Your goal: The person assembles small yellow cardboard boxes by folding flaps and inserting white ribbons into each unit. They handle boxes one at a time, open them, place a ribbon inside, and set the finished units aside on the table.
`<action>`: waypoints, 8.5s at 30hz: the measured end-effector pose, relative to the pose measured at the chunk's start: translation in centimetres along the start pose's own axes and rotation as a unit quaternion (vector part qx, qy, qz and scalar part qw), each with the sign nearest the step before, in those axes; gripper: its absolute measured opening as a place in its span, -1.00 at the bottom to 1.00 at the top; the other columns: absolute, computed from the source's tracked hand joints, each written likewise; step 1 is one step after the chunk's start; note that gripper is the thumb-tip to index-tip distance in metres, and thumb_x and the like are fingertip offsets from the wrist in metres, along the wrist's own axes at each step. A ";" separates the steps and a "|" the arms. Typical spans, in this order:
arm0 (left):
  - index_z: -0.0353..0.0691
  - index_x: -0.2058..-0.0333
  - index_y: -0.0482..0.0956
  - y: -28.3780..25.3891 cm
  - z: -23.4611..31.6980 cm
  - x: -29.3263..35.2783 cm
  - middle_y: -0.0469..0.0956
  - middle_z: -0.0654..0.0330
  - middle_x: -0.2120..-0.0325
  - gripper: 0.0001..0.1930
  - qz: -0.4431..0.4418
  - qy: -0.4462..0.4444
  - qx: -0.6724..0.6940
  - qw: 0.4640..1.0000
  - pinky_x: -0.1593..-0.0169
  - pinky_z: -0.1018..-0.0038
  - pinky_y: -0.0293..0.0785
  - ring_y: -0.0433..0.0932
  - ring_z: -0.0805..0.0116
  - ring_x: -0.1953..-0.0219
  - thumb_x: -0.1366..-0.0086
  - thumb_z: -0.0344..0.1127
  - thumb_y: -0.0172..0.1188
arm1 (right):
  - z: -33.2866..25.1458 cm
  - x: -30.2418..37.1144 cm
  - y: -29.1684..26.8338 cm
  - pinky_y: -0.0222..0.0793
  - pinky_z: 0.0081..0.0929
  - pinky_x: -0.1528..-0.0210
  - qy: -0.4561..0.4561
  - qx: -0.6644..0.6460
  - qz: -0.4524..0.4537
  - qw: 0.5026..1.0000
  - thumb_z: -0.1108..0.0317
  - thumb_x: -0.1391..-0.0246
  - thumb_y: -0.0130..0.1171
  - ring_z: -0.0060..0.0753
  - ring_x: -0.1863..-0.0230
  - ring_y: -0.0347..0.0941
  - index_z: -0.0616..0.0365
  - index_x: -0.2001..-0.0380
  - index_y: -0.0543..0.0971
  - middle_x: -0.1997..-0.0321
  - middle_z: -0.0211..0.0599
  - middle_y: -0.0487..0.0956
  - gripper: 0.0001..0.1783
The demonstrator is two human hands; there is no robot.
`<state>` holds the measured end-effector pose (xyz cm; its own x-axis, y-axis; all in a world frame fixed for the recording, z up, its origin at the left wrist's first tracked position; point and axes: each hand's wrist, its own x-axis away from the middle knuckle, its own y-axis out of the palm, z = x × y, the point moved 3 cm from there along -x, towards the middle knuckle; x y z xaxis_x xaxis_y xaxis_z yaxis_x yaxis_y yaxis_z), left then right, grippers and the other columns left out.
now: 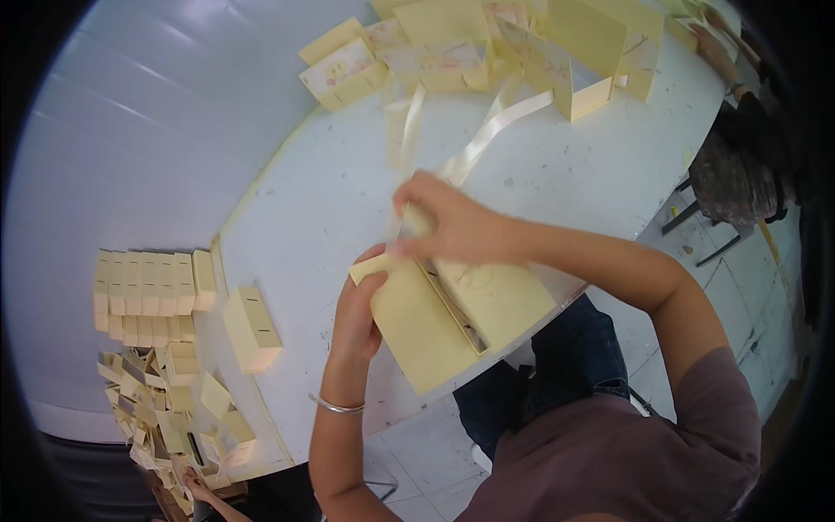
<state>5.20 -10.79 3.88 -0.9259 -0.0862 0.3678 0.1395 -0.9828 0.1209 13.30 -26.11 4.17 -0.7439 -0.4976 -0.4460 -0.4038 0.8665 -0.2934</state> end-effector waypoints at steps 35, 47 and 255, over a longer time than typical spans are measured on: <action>-0.30 -0.14 0.02 10.8 5.3 3.5 0.32 0.04 0.03 -0.44 -0.153 0.359 -0.194 0.900 -0.06 0.34 0.20 0.27 0.36 -0.04 -0.19 -0.43 0.00 | -9.6 -2.9 -10.5 0.38 -0.36 0.45 0.044 -0.003 -0.125 0.991 0.23 0.07 0.00 -0.34 0.54 0.45 0.30 0.52 0.46 0.54 -0.17 0.50 -0.72; -0.40 0.31 0.44 15.7 11.1 11.6 0.49 0.15 0.45 -0.79 -0.384 0.234 -0.140 0.882 0.18 0.52 0.37 0.45 0.45 0.39 -0.24 -0.34 -0.05 | -19.8 16.8 -26.4 0.26 -0.68 0.72 0.134 -0.083 0.193 0.968 0.30 0.00 0.03 -0.54 0.70 0.37 0.28 0.33 0.42 0.60 -0.32 0.46 -0.76; -0.28 0.26 0.45 9.5 -5.6 -0.4 0.51 0.12 0.40 -0.75 -0.009 0.270 -0.457 0.847 0.26 0.40 0.37 0.48 0.22 0.33 -0.06 -0.34 0.16 | 2.5 7.2 -5.4 0.30 -0.24 0.38 0.104 0.214 -0.304 0.922 0.46 0.14 -0.05 -0.06 0.44 0.42 0.12 0.48 0.51 0.53 -0.13 0.51 -0.85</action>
<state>4.91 -21.03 -0.28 -0.9851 0.1102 -0.1323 0.0226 -0.6786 -0.7341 11.46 -34.45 0.41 -0.5534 -0.8299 0.0704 -0.5660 0.3127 -0.7628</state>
